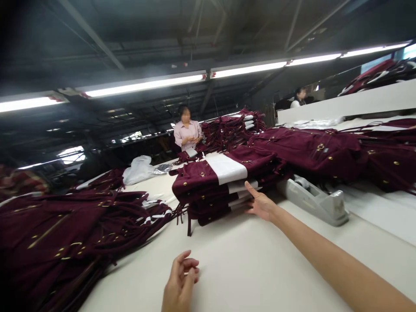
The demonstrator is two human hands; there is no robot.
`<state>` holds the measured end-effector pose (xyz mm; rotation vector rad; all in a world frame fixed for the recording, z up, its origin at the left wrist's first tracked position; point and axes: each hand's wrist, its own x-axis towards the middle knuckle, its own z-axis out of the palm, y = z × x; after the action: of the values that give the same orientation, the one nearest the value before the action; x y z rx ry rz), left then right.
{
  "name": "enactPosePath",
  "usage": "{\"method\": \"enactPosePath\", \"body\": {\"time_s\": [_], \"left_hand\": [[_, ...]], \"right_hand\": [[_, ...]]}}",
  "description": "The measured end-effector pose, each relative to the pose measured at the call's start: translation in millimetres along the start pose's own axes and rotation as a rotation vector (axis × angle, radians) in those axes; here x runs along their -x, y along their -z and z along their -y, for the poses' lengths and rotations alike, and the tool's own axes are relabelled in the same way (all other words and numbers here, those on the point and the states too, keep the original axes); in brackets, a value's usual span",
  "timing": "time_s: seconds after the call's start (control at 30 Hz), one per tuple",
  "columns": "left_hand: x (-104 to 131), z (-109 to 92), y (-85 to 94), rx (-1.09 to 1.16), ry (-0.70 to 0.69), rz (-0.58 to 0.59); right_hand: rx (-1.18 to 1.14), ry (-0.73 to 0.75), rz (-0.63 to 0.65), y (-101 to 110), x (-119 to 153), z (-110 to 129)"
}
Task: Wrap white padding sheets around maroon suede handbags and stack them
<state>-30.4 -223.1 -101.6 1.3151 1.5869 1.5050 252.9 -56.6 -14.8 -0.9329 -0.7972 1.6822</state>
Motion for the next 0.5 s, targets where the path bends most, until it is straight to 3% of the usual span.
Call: {"method": "enactPosePath", "body": {"time_s": [0.17,0.37,0.5], "left_hand": [[-14.3,-14.3,-4.2,-0.117,0.028,0.186],[-18.4,-23.8,-7.4,-0.193,0.012,0.237],[-21.7,-23.0,-11.9,-0.226,-0.001,0.234]], "right_hand": [[0.03,-0.017,-0.149,-10.7,-20.4,-3.6],[0.164,0.02,-0.172,-7.9,-17.9,-3.0],[0.135,0.056,-0.123,-13.0,-25.6,-7.2]]}}
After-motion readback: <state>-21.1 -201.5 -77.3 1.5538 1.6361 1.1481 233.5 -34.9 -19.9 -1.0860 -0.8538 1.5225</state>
